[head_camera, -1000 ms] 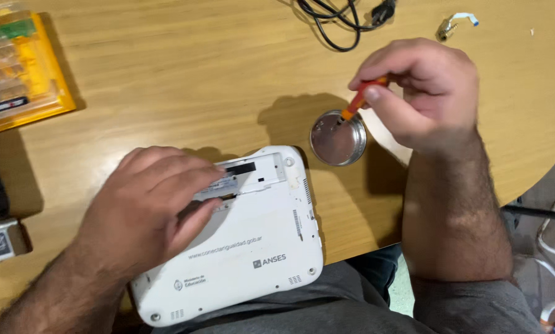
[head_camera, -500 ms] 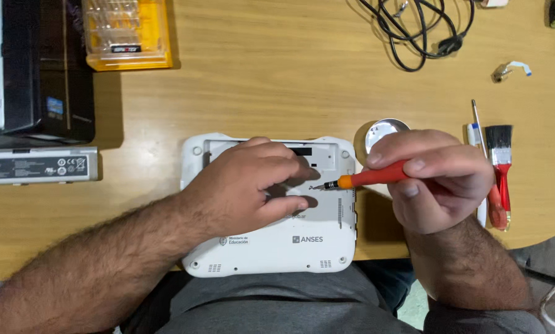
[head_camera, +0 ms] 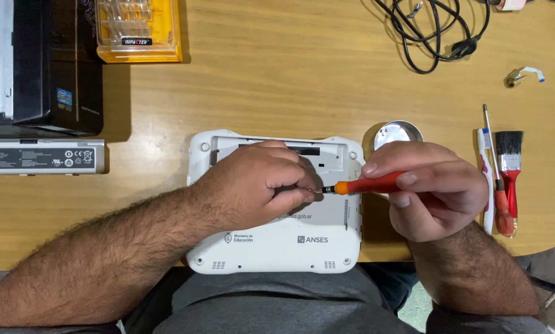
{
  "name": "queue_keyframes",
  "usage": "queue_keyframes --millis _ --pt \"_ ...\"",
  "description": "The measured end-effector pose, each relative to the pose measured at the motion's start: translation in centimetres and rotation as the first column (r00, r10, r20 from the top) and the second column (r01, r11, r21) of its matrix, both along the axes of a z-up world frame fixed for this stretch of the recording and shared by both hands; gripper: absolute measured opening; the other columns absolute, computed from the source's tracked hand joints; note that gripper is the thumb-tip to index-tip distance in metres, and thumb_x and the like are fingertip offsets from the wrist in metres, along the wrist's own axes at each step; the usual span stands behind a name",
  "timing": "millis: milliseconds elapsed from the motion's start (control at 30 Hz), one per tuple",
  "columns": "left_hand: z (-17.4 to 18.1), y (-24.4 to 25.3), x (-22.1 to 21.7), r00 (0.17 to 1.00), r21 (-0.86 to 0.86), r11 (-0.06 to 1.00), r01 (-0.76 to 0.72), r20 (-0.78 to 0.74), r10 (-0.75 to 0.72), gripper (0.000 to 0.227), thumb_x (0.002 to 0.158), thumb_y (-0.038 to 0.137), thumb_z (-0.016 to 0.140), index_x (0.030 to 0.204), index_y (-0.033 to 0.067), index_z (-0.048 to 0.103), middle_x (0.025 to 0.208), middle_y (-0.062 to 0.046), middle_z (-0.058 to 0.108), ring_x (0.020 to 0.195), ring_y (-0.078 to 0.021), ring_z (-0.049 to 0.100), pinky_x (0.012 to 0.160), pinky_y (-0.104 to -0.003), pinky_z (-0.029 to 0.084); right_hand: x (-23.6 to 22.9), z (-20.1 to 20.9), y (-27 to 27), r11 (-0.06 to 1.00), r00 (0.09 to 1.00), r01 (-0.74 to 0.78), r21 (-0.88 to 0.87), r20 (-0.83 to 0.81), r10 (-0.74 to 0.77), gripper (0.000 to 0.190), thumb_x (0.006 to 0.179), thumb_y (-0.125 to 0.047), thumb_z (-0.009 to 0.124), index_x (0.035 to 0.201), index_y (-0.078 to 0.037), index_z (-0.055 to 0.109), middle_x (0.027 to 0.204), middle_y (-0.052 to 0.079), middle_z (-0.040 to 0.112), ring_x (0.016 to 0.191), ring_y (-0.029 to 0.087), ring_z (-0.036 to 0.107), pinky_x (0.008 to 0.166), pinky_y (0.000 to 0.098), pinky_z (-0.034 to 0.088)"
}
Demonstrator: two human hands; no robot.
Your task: The person uses a screwdriver to tighten screws into the back panel of a white electronic device. They repeatedly dip the screwdriver tip into a small metal tin containing a white substance before inserting and turning the screw.
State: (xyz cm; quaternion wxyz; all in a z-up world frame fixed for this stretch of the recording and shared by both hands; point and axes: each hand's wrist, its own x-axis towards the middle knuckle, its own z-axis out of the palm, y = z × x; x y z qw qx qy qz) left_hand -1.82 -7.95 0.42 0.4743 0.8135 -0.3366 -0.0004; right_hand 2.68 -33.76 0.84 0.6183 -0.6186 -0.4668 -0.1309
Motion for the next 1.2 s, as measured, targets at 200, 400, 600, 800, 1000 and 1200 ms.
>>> queue_keyframes --millis 200,400,600,800,1000,1200 --pt "-0.2 0.0 -0.1 0.998 -0.002 1.0 0.0 0.057 0.0 0.008 0.094 0.019 0.068 0.089 0.0154 0.074 0.087 0.001 0.074 0.082 -0.0222 0.069 0.082 -0.036 0.052 -0.2 0.6 -0.5 0.998 1.0 -0.026 -0.062 -0.004 0.026 0.011 0.104 -0.017 0.056 0.112 -0.012 0.051 0.1 0.025 0.07 0.075 0.028 0.076 0.069 0.0401 0.067" --pt "-0.3 -0.1 -0.1 0.995 0.01 1.0 0.007 0.097 -0.008 0.007 0.093 0.019 0.07 0.09 0.0143 0.074 0.088 0.001 0.074 0.081 -0.0237 0.067 0.08 -0.037 0.05 0.4 0.5 -0.9 0.98 0.985 -0.167 -0.113 0.025 0.17 0.016 0.101 -0.008 0.055 0.116 -0.009 0.051 0.11 0.028 0.068 0.08 0.033 0.079 0.07 0.0397 0.066" --pt "-0.4 -0.1 -0.3 0.991 0.02 1.0 -0.018 0.131 0.015 0.007 0.093 0.02 0.072 0.087 0.0159 0.072 0.079 0.002 0.069 0.077 -0.0233 0.064 0.078 -0.036 0.05 0.8 1.4 -1.1 0.96 0.971 -0.177 -0.219 0.119 0.207 0.014 0.095 -0.012 0.061 0.101 -0.005 0.051 0.105 0.032 0.068 0.076 0.035 0.075 0.071 0.0447 0.065" --pt "-0.3 -0.2 -0.4 0.983 0.073 0.997 -0.038 0.185 0.024 0.005 0.093 0.02 0.068 0.092 0.0177 0.073 0.083 0.001 0.067 0.077 -0.0253 0.062 0.077 -0.039 0.051 0.7 1.8 -1.3 0.902 0.945 -0.178 -0.393 0.187 0.269 0.047 0.099 -0.026 0.076 0.135 -0.012 0.049 0.123 0.023 0.069 0.095 0.034 0.079 0.083 0.0431 0.068" --pt "-0.2 -0.1 -0.3 0.982 0.046 0.998 -0.03 0.189 0.021 0.006 0.094 0.019 0.068 0.095 0.0156 0.073 0.081 0.001 0.065 0.077 -0.0261 0.061 0.074 -0.04 0.05 0.1 1.8 -0.3 0.94 0.959 -0.2 -0.275 0.144 0.246 0.036 0.098 -0.005 0.068 0.129 -0.009 0.051 0.118 0.024 0.068 0.099 0.037 0.082 0.082 0.0462 0.072" --pt "0.6 -0.1 -0.3 0.99 0.08 0.996 -0.035 0.136 0.024 0.012 0.094 0.019 0.061 0.092 0.0174 0.073 0.076 0.001 0.064 0.074 -0.0254 0.058 0.074 -0.038 0.047 0.2 2.1 -0.6 0.942 0.957 -0.174 -0.287 0.175 0.231 0.042 0.1 -0.005 0.067 0.135 -0.011 0.046 0.116 0.027 0.068 0.097 0.037 0.081 0.083 0.046 0.071"
